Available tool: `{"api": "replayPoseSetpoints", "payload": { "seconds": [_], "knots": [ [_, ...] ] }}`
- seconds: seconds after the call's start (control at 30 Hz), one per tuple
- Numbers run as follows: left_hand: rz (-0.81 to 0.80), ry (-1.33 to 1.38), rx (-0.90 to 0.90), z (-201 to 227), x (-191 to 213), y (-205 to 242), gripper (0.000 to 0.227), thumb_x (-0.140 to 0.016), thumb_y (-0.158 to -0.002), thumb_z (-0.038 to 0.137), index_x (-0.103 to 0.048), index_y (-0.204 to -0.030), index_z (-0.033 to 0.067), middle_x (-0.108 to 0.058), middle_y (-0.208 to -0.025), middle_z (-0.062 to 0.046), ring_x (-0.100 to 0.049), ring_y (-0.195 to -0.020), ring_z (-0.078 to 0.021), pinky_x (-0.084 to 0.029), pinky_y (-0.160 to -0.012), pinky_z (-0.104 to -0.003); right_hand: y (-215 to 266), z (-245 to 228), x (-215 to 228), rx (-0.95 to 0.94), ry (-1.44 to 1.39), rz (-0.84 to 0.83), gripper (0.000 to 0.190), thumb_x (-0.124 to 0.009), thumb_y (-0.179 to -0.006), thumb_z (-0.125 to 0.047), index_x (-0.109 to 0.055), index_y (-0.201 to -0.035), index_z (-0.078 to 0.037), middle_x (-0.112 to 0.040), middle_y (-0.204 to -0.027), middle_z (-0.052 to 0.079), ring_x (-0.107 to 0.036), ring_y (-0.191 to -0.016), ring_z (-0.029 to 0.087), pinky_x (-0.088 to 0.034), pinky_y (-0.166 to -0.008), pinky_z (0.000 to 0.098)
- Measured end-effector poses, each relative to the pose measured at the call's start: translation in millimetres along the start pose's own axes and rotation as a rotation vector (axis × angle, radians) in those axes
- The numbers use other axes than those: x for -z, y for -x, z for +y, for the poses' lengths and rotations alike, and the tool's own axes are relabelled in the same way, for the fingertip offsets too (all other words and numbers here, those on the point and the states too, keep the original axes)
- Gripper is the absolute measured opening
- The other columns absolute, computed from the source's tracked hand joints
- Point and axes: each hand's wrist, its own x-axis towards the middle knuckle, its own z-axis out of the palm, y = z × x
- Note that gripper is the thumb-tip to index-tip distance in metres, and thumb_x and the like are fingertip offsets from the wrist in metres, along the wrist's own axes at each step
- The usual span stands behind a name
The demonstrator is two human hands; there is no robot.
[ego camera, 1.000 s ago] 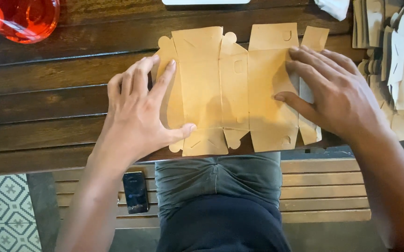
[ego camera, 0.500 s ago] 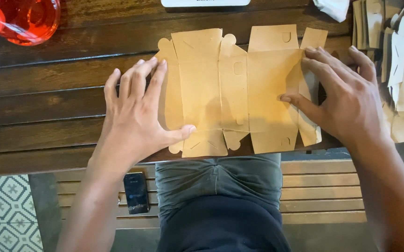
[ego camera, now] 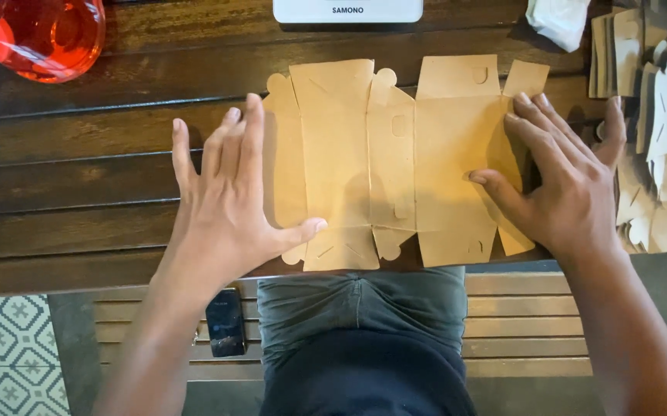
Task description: The person assembles flat cardboard box blanks into small boxes by folding along pre-scored lines and tucking tabs into slots. The person wipes a spill on the table with a tissue, then continues folding and assembling the boxes one at a time.
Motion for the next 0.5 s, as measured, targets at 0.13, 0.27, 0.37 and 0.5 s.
{"api": "replayPoseSetpoints", "payload": {
  "seconds": [0.13, 0.27, 0.37, 0.5],
  "knots": [
    [0.009, 0.031, -0.030, -14.2, -0.7, 3.6, 0.140, -0.071, -0.085, 0.084, -0.003, -0.171, -0.0016, -0.026, -0.178, -0.024, -0.027, -0.166, -0.0364, 0.005, -0.129, -0.070, -2.7, -0.6, 1.3, -0.018, -0.030, -0.007, 0.071, -0.078, -0.112, -0.053, -0.083, -0.140, 0.012, -0.082, -0.153, 0.033, -0.076, -0.149, 0.047, -0.009, -0.143, 0.0579],
    [-0.113, 0.140, -0.109, -35.4, 7.0, -0.1, 0.106, -0.050, -0.098, 0.074, -0.014, -0.173, 0.0092, -0.027, -0.178, -0.017, -0.027, -0.162, -0.0369, -0.002, -0.127, -0.064, -5.9, -3.4, 2.9, -0.056, -0.082, -0.034, 0.066, -0.084, -0.107, -0.045, -0.079, -0.140, 0.012, -0.077, -0.155, 0.035, -0.073, -0.149, 0.050, -0.013, -0.142, 0.0637],
    [-0.116, 0.102, -0.137, -38.9, 9.0, -1.3, 0.104, -0.066, -0.094, 0.069, -0.027, -0.172, 0.0135, -0.033, -0.174, -0.014, -0.029, -0.160, -0.0357, -0.007, -0.126, -0.064, -6.4, -2.8, 3.2, -0.061, -0.088, -0.039, 0.061, -0.087, -0.106, -0.040, -0.078, -0.139, 0.011, -0.076, -0.156, 0.035, -0.072, -0.150, 0.052, -0.015, -0.142, 0.0651],
    [-0.105, 0.080, -0.141, -38.0, 11.7, -3.0, 0.110, -0.069, -0.089, 0.074, -0.031, -0.171, 0.0112, -0.039, -0.171, -0.013, -0.032, -0.159, -0.0330, -0.009, -0.127, -0.063, -4.0, -0.6, 1.8, -0.075, -0.071, -0.054, 0.062, -0.089, -0.103, -0.041, -0.078, -0.138, 0.009, -0.077, -0.158, 0.035, -0.072, -0.151, 0.052, -0.016, -0.143, 0.0631]
  ]
}}
